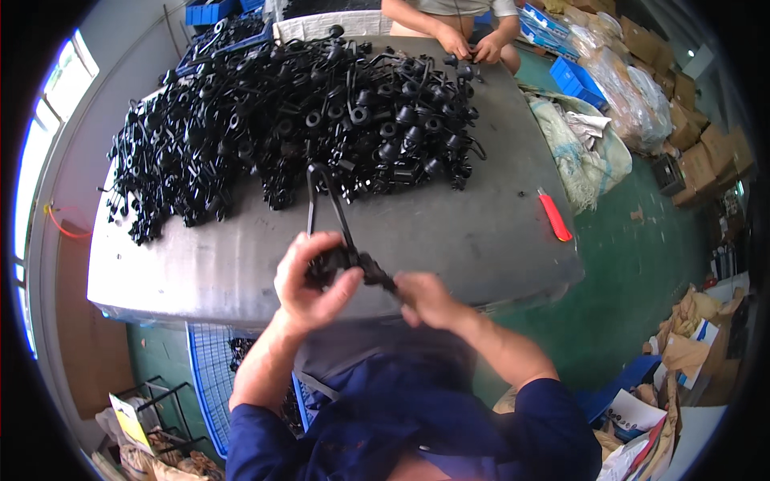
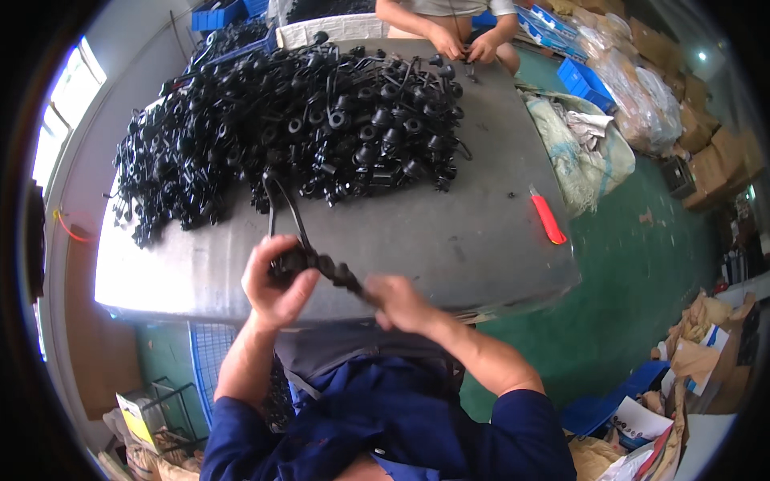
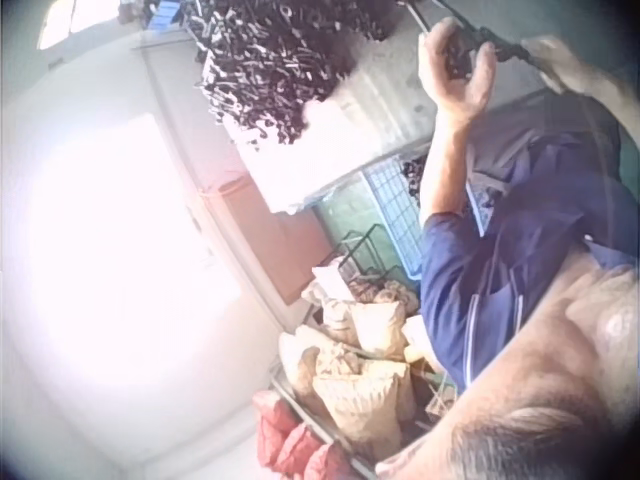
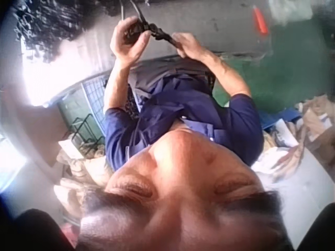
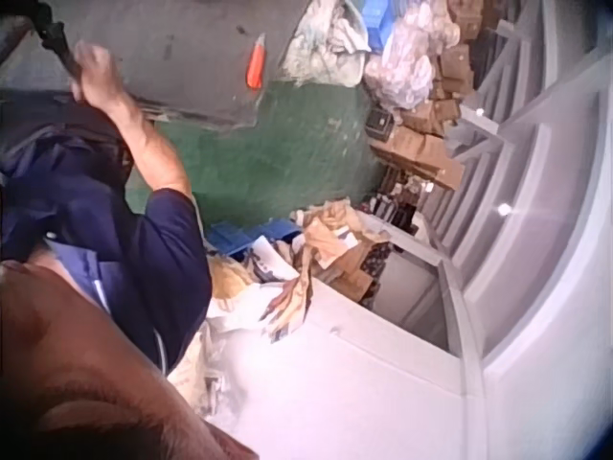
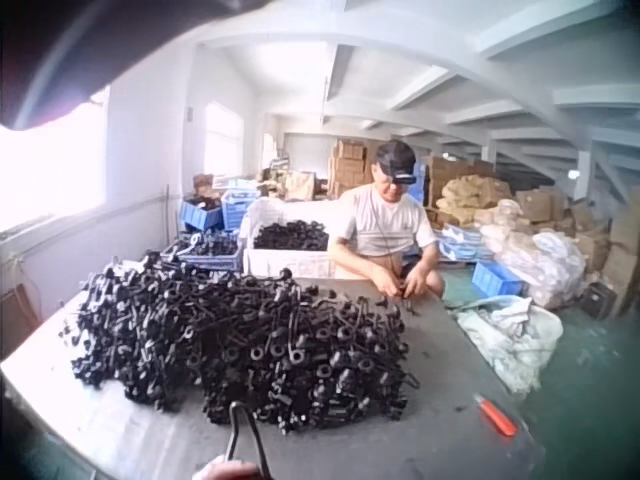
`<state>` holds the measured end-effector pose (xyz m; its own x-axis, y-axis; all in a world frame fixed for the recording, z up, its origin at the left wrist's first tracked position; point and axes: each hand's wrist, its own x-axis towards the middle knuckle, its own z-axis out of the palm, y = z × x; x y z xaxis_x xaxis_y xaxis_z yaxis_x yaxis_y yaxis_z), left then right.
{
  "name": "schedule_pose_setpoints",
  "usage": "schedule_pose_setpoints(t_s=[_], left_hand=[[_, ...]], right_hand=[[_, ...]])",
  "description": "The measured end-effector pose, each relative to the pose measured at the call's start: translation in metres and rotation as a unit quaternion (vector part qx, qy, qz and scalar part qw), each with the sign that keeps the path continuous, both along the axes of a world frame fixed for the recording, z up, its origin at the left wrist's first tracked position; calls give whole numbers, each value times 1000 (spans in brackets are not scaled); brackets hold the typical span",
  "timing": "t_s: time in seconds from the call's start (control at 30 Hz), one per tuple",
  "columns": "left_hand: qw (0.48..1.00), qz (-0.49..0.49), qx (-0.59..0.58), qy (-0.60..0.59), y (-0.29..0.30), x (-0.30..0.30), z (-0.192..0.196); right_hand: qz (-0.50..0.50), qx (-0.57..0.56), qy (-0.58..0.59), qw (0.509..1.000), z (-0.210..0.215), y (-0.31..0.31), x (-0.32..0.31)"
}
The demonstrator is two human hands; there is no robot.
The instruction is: The person assembles metal brackets by fitting black components and bushings onto the wire frames by hand, tightening them with a wrench, and placing the finished assemblies into a blue basket.
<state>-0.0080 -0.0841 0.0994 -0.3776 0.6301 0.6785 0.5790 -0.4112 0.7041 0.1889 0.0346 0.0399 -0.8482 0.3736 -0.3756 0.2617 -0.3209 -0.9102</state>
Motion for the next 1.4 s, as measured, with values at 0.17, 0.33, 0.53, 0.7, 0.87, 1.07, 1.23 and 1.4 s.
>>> schedule_pose_setpoints(t_s=[0.17,0.33,0.53,0.7,0.87,1.07,1.23,1.4], left_hand=[[973,227,-38,-27,-64,-55,-20],[869,444,-46,-211,-161,-97,-17],[730,646,-13,-223,-321,-133,-98],[643,657,-234,-316,-404,-94,-234],[588,525,-514,-340,-400,-42,-318],[593,451,-500,-441,-385,-65,-342],[603,565,-507,-244,-416,-176,-283],[708,642,-259,-136,-380,-226,-236]], right_hand=[[-181,360,-100,910,-10,91,17],[-260,395,-202,858,-40,139,72],[-264,486,-202,808,-41,131,62],[-246,518,-206,793,-43,127,60],[-230,512,-219,798,-44,128,66],[-212,532,-251,781,-41,129,72],[-230,508,-239,795,-38,124,64],[-239,495,-215,807,-68,145,82]])
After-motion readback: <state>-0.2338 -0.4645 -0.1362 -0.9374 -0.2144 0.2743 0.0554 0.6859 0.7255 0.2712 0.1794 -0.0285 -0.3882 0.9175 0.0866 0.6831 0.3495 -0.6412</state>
